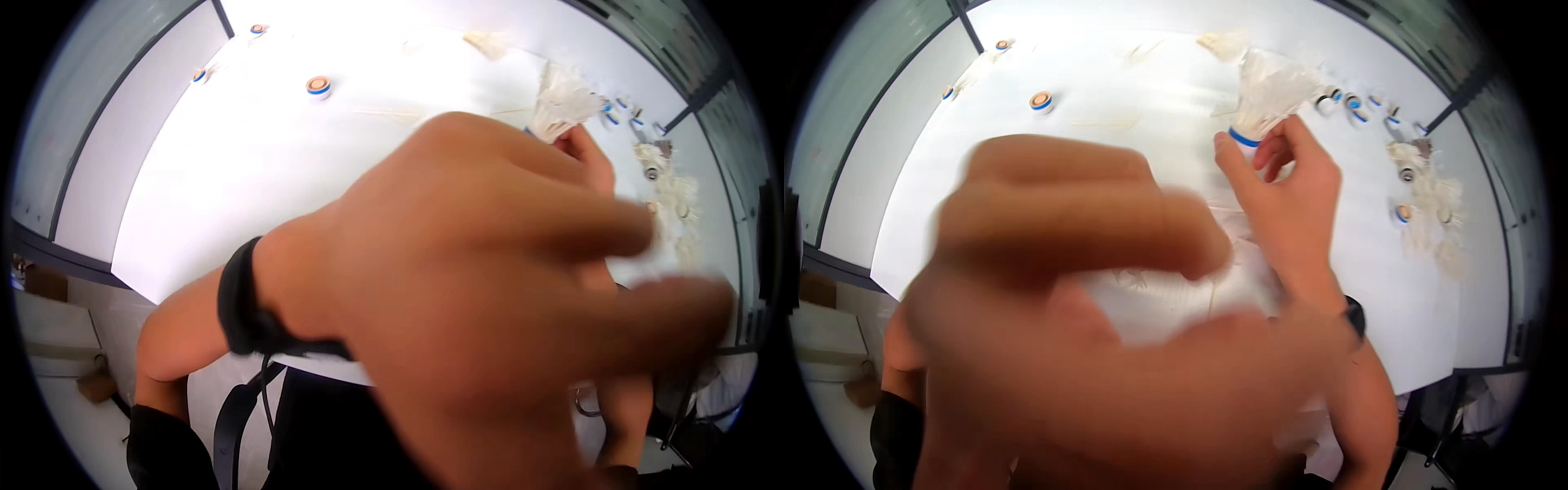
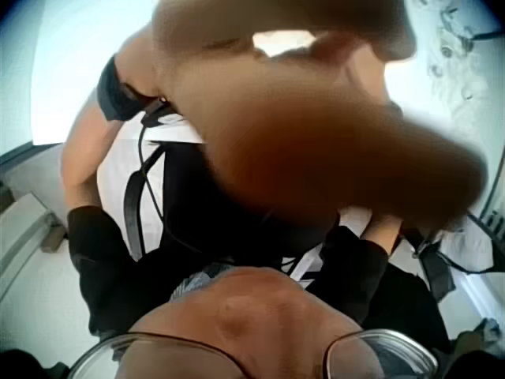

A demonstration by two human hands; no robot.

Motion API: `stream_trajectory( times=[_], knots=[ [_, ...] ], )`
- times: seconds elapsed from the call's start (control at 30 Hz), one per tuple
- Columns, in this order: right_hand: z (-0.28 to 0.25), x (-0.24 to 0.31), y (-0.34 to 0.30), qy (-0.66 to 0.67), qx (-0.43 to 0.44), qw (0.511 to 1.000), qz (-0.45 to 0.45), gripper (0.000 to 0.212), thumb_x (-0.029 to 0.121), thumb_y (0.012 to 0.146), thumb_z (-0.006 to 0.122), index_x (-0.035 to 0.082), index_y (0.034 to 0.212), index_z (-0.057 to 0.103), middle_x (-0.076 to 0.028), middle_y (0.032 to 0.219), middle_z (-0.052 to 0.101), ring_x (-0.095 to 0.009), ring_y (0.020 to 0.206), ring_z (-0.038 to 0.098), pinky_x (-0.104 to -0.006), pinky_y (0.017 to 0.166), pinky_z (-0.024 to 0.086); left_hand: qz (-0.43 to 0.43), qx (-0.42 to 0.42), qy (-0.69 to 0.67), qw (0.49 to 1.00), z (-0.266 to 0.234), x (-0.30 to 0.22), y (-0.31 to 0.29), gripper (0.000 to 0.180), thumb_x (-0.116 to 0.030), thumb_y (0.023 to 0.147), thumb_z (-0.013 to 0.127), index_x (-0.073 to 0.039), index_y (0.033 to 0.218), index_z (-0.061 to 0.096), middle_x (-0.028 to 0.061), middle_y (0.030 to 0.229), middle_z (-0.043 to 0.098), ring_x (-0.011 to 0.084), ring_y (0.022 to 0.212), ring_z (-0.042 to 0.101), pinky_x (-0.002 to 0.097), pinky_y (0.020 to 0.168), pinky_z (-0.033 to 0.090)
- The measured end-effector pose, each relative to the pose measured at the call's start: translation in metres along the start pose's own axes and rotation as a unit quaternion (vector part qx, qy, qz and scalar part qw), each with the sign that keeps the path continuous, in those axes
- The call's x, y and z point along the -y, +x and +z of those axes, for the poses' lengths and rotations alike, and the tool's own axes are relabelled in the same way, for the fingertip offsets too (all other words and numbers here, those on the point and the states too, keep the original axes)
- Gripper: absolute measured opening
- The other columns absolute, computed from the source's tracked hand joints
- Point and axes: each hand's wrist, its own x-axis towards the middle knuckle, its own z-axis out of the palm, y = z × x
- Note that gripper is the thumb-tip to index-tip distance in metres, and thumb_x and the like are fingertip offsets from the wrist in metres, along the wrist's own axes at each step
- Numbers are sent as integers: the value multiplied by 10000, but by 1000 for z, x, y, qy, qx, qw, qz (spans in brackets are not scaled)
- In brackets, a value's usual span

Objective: The worker is assembling shuttlecocks by carefully placing feathers into a base and applying glue.

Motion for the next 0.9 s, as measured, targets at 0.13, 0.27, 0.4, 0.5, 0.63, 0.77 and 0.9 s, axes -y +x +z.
stream_trajectory(
  times=[0.13, 0.27, 0.4, 0.5, 0.63, 0.77, 0.9],
  knots=[
    [13, -36, 11, 35, 11, 999, 1, 304, 184, 802, 822, 15, 799, 569, -23, 666, 545, -119, 606, 489, -278, 565, 415, 206, -183, -147, 950, 41, 69, 27, 369, 74, 820, 674, -27, 1170, 621, 81, 1016, 716, 171, 688, 668, 262, 544, 485],
    [13, -34, 10, 37, 4, 999, 4, 261, 193, 811, 812, 20, 858, 622, -25, 678, 574, -111, 590, 501, -284, 550, 417, -70, -87, -261, 959, 47, 87, 22, 352, -16, 910, 666, -47, 1246, 566, 57, 1114, 653, 124, 832, 636, 248, 603, 486],
    [9, -49, 14, 24, 9, 998, 64, 274, 181, 785, 802, 2, 936, 660, -64, 718, 640, -146, 592, 576, -300, 562, 458, -114, -56, -272, 954, 78, 103, 24, 379, -110, 928, 706, -40, 1258, 535, 83, 1243, 584, 140, 978, 614, 264, 650, 500],
    [26, -54, 23, -42, -12, 997, 57, 317, 204, 773, 793, 0, 977, 661, -126, 737, 664, -290, 666, 660, -400, 608, 503, -53, -39, -204, 977, 93, 122, 24, 421, -151, 935, 716, -34, 1286, 516, 98, 1253, 586, 181, 1004, 622, 301, 697, 515],
    [18, -51, 23, -49, -16, 999, -8, 313, 186, 777, 794, -7, 986, 664, -124, 743, 661, -278, 671, 658, -398, 610, 501, -45, 4, -203, 978, 94, 114, 25, 420, -190, 975, 671, -22, 1318, 497, 136, 1242, 605, 239, 1086, 635, 353, 783, 539],
    [6, -51, 23, 42, 55, 997, 13, 305, 187, 750, 822, -17, 907, 658, -113, 744, 633, -193, 649, 605, -344, 595, 475, -57, -2, -229, 972, 95, 114, 24, 413, -188, 991, 639, -6, 1330, 489, 161, 1221, 623, 267, 1105, 636, 369, 799, 545],
    [11, -59, 20, 41, 111, 989, -85, 282, 177, 770, 808, 1, 928, 655, -131, 796, 651, -245, 674, 611, -352, 628, 487, 2, 2, -214, 977, 92, 113, 26, 351, -165, 980, 640, 10, 1269, 544, 185, 1199, 600, 311, 1018, 632, 365, 806, 532]
  ],
)
